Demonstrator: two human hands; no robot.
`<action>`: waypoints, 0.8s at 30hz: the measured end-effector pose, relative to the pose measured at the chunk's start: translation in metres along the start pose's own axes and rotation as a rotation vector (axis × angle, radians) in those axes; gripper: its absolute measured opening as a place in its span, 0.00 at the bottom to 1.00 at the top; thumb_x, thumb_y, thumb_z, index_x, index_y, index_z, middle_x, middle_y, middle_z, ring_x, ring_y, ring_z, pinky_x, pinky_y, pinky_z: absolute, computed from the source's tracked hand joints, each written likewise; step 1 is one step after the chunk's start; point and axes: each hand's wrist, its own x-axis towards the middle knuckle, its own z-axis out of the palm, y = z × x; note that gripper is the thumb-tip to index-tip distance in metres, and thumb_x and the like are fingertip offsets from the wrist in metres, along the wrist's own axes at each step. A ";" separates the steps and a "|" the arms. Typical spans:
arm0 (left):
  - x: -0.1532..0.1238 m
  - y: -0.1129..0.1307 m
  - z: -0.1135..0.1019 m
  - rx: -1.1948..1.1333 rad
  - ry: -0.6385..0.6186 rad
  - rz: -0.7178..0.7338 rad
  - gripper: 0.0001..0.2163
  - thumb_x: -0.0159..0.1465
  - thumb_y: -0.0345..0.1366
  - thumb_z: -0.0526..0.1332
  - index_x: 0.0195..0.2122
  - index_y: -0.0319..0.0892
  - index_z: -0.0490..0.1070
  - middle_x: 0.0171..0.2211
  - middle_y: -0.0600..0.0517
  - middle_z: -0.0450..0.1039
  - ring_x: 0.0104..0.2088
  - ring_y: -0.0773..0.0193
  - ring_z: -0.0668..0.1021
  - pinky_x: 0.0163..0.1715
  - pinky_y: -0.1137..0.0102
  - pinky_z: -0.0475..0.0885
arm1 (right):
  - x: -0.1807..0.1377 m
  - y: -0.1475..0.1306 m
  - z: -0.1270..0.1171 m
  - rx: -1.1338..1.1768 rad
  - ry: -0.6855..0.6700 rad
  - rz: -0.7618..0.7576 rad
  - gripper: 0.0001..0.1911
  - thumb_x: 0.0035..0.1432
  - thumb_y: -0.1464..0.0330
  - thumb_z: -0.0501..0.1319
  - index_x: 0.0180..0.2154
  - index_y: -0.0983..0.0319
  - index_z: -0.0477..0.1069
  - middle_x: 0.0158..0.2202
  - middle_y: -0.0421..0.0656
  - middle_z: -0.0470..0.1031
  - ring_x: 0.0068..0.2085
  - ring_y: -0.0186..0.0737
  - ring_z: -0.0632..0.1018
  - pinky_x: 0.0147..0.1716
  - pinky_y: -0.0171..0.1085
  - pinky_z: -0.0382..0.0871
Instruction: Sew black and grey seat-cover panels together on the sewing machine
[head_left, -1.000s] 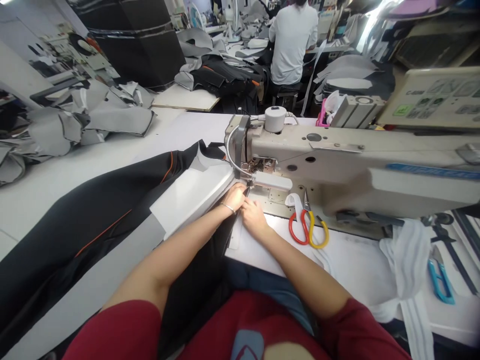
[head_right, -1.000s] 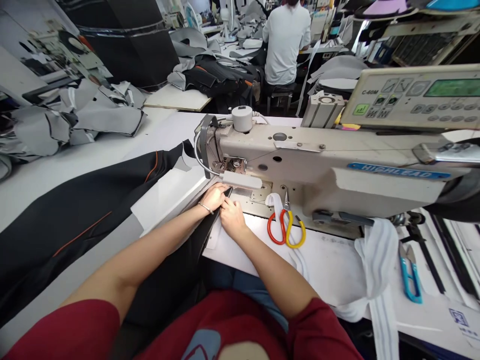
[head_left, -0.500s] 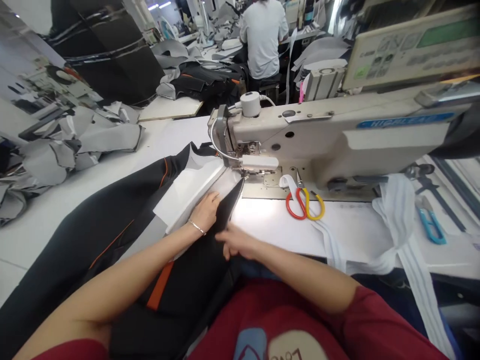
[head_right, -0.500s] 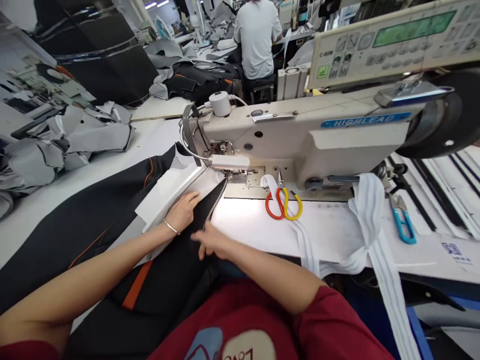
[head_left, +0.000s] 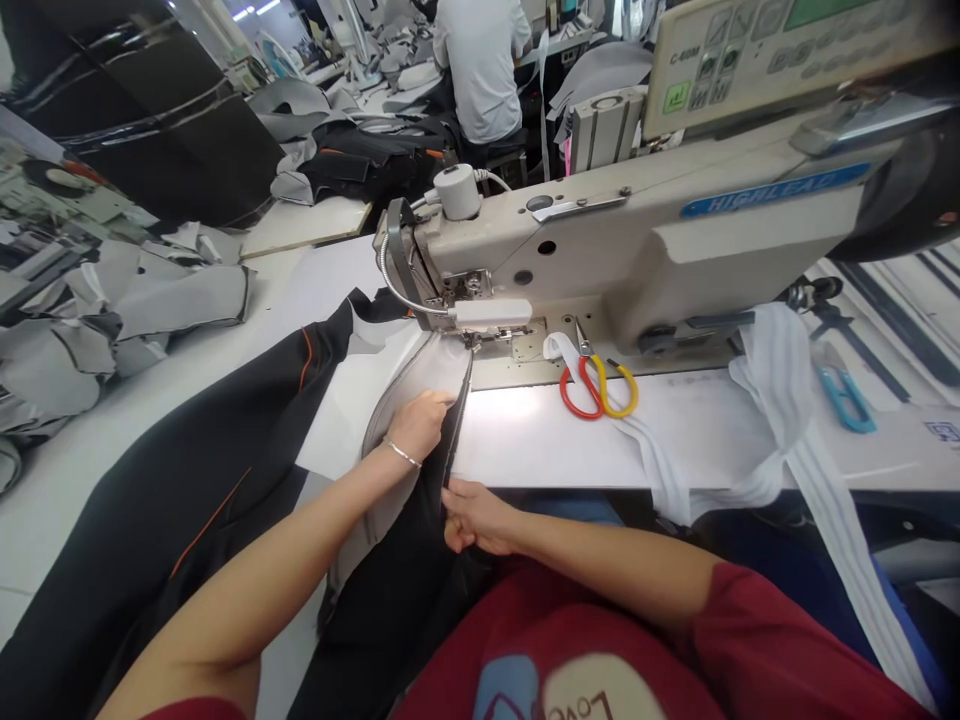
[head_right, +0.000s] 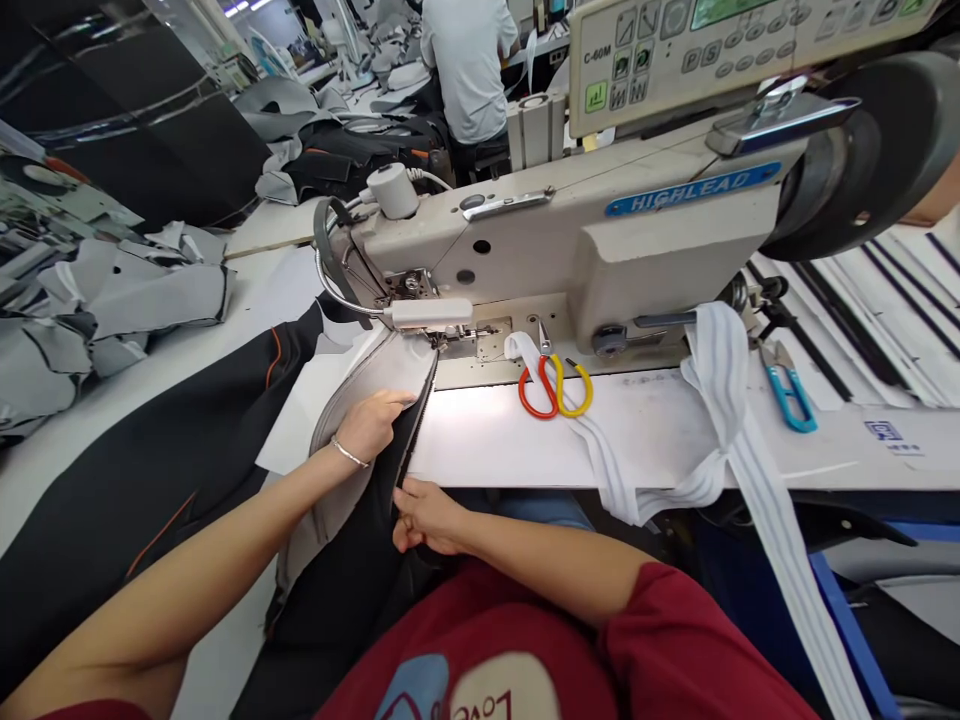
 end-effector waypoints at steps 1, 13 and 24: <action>0.000 -0.001 0.000 0.001 -0.005 -0.001 0.18 0.51 0.18 0.45 0.34 0.38 0.71 0.45 0.51 0.68 0.42 0.62 0.69 0.42 0.69 0.67 | 0.001 0.003 0.000 -0.069 0.007 0.005 0.09 0.56 0.66 0.49 0.27 0.61 0.51 0.12 0.28 0.52 0.11 0.26 0.63 0.12 0.24 0.45; -0.009 0.017 0.006 -0.016 0.021 -0.064 0.13 0.53 0.23 0.49 0.35 0.37 0.68 0.46 0.48 0.66 0.43 0.61 0.68 0.42 0.69 0.67 | 0.002 -0.028 0.012 -0.854 -0.093 0.022 0.12 0.43 0.79 0.48 0.12 0.64 0.55 0.05 0.32 0.53 0.09 0.23 0.58 0.14 0.25 0.53; -0.002 0.015 0.003 -0.075 -0.021 -0.144 0.09 0.49 0.23 0.51 0.29 0.38 0.66 0.50 0.46 0.63 0.41 0.59 0.70 0.44 0.64 0.66 | -0.021 -0.059 0.002 -1.536 -0.232 -0.426 0.05 0.50 0.71 0.53 0.28 0.63 0.67 0.23 0.38 0.66 0.25 0.30 0.66 0.22 0.29 0.57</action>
